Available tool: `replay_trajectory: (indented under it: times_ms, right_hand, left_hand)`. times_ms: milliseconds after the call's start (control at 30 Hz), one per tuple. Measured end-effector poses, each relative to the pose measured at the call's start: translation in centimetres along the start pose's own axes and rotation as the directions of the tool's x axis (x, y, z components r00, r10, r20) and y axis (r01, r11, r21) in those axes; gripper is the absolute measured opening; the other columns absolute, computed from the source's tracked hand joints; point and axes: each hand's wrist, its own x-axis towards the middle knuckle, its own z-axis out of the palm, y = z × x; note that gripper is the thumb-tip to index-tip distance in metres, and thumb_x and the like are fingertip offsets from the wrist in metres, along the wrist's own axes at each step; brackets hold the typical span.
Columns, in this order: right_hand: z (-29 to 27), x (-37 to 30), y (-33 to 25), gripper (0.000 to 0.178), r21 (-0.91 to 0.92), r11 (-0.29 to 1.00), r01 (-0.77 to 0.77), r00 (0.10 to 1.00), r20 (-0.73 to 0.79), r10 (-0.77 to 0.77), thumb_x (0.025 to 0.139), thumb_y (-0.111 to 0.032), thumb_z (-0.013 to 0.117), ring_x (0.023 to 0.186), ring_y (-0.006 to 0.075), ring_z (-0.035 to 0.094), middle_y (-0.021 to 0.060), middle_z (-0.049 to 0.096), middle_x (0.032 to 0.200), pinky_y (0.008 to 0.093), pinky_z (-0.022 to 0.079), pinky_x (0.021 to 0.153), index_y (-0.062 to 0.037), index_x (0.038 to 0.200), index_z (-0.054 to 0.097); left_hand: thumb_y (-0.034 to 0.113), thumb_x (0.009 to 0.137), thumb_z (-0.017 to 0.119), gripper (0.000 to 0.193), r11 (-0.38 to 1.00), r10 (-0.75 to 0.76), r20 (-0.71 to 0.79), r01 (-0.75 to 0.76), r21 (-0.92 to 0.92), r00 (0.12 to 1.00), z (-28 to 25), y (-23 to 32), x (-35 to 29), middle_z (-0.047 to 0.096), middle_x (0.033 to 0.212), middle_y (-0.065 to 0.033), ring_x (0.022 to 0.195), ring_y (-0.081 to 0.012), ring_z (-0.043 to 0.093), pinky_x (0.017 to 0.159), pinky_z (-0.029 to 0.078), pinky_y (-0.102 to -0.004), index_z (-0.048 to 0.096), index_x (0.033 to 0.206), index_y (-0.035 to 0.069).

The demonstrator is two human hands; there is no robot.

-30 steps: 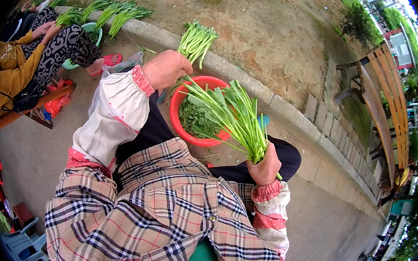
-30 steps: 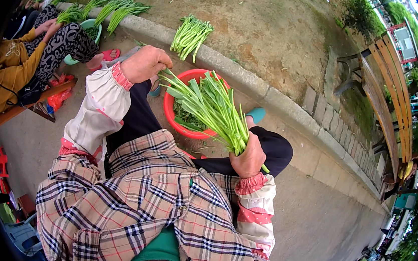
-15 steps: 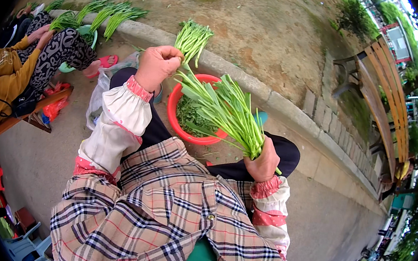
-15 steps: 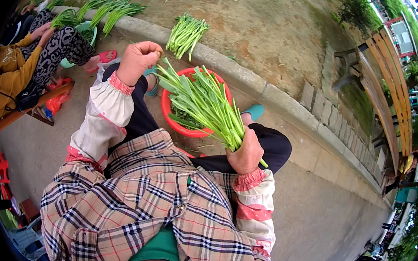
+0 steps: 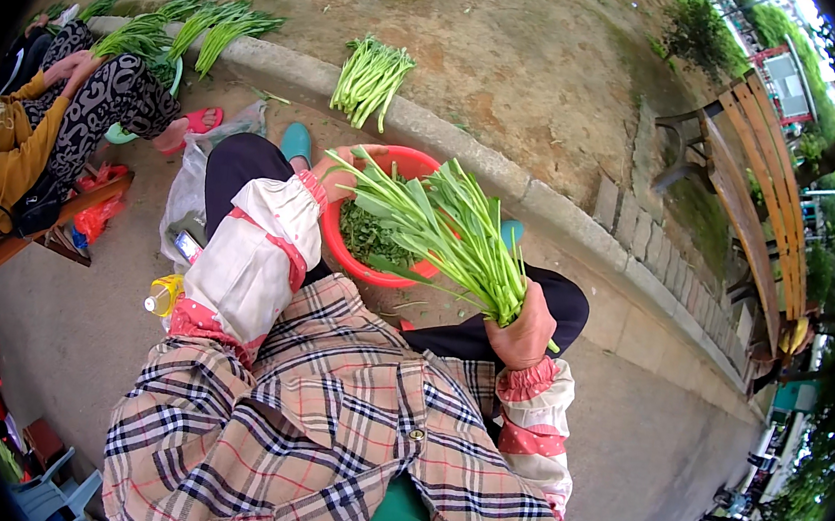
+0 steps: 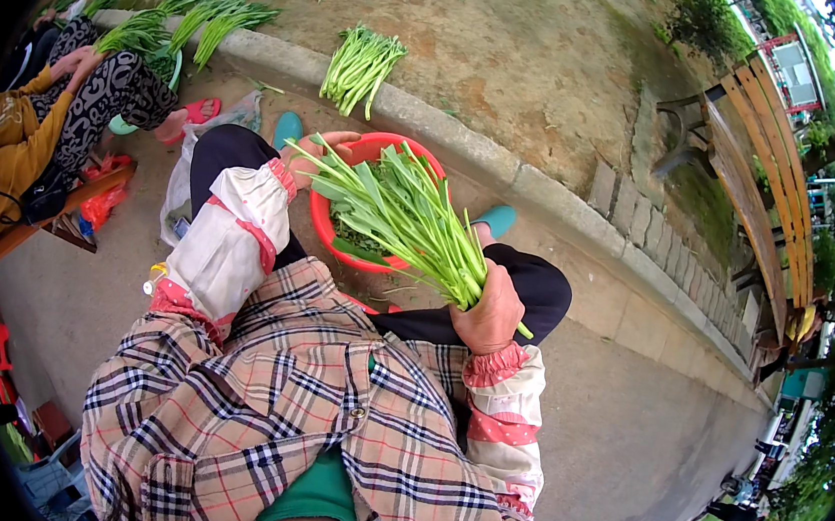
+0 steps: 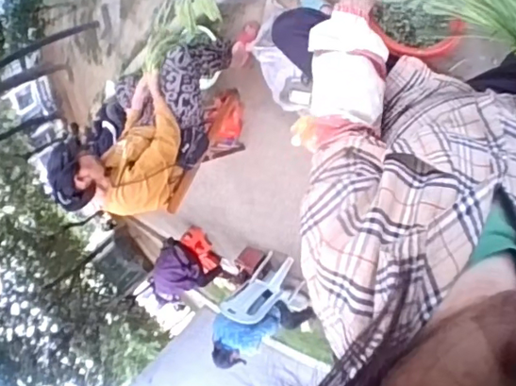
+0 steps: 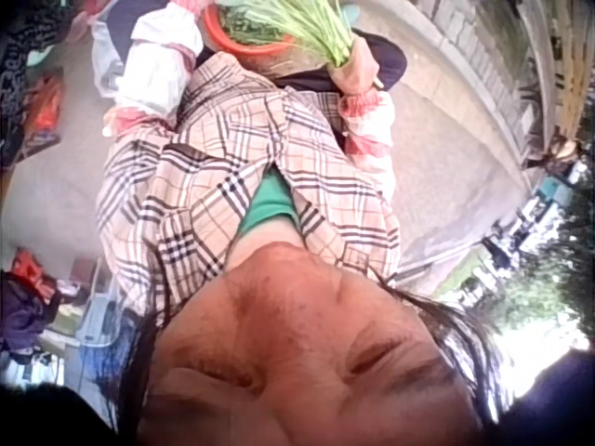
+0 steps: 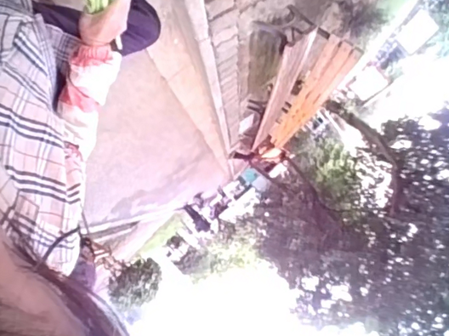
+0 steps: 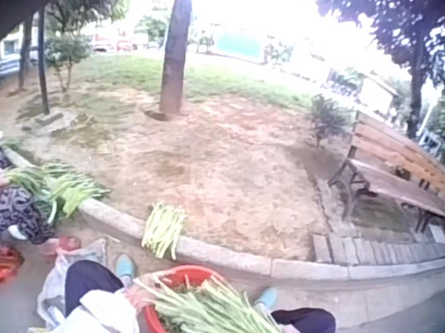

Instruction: The person cleans green leafy vegetables by hand, plucking the edible tips and leaves into a red bowl while holding the remaining stems in the other hand.

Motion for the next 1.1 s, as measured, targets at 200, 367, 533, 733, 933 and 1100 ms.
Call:
replay_trajectory:
  times_ms: [200, 367, 533, 733, 933, 1100]
  right_hand:
    - [0.0, -0.4, 0.3, 0.046, -0.023, 0.998, 0.062, 0.998, -0.028, -0.063, 0.06, -0.012, 0.073, 0.075, 0.0323, 0.057, 0.0105, 0.054, 0.08, 0.0402, 0.046, 0.061, -0.0069, 0.101, 0.052]
    - [0.5, -0.5, 0.0, 0.046, -0.051, 0.996, 0.071, 0.997, 0.0, -0.071, 0.06, -0.011, 0.072, 0.076, 0.0344, 0.058, 0.0121, 0.056, 0.081, 0.0396, 0.047, 0.063, -0.0071, 0.101, 0.053]
    - [0.8, -0.8, 0.1, 0.046, -0.086, 0.991, 0.1, 0.995, 0.001, -0.101, 0.059, -0.012, 0.072, 0.075, 0.0328, 0.057, 0.0111, 0.055, 0.08, 0.0395, 0.046, 0.062, -0.0073, 0.101, 0.053]
    - [0.2, -1.0, 0.1, 0.046, -0.066, 0.994, 0.093, 0.995, -0.015, -0.094, 0.059, -0.011, 0.071, 0.076, 0.0328, 0.057, 0.0112, 0.056, 0.081, 0.0388, 0.046, 0.063, -0.0072, 0.101, 0.053]
    - [0.8, -1.1, 0.6, 0.047, -0.08, 0.989, 0.123, 0.992, -0.024, -0.125, 0.06, -0.013, 0.072, 0.075, 0.0322, 0.057, 0.0109, 0.055, 0.08, 0.0389, 0.046, 0.062, -0.0068, 0.102, 0.053]
    - [1.0, -1.2, 0.7, 0.046, -0.092, 0.986, 0.137, 0.99, -0.028, -0.141, 0.061, -0.015, 0.073, 0.074, 0.0319, 0.056, 0.0107, 0.054, 0.079, 0.0393, 0.045, 0.061, -0.0062, 0.101, 0.052]
  left_hand:
    - [0.012, 0.083, 0.063, 0.025, 0.986, -0.129, -0.617, 0.032, -0.166, 0.777, -2.6, 7.6, -1.0, 0.067, 0.087, -0.0042, 0.068, -0.0068, 0.06, 0.058, 0.049, -0.0205, 0.063, 0.106, 0.002]
    - [0.007, 0.085, 0.06, 0.021, 0.967, 0.246, -0.392, -0.251, 0.04, 0.886, -3.0, 15.5, -3.3, 0.065, 0.088, -0.0019, 0.07, -0.0055, 0.058, 0.061, 0.046, -0.0199, 0.064, 0.105, 0.003]
    - [-0.001, 0.076, 0.064, 0.028, 0.874, 0.288, 0.14, -0.32, 0.367, 0.947, 5.3, 20.3, -5.0, 0.062, 0.093, -0.006, 0.077, -0.0123, 0.06, 0.067, 0.048, -0.0249, 0.063, 0.103, 0.001]
    - [0.003, 0.074, 0.066, 0.022, 0.611, 0.428, 0.242, -0.476, 0.632, 0.871, 6.8, 18.5, -5.2, 0.063, 0.089, -0.0105, 0.074, -0.022, 0.063, 0.065, 0.05, -0.0291, 0.065, 0.096, 0.002]
    - [0.004, 0.075, 0.062, 0.02, 0.584, 0.438, 0.257, -0.49, 0.648, 0.862, 7.3, 19.2, -6.2, 0.063, 0.085, -0.0121, 0.072, -0.0229, 0.064, 0.063, 0.05, -0.0297, 0.064, 0.095, 0.0]
    - [0.004, 0.073, 0.06, 0.022, 0.579, 0.408, 0.253, -0.463, 0.671, 0.877, 7.5, 20.0, -6.8, 0.063, 0.083, -0.0127, 0.071, -0.0235, 0.064, 0.063, 0.05, -0.0303, 0.063, 0.094, -0.001]
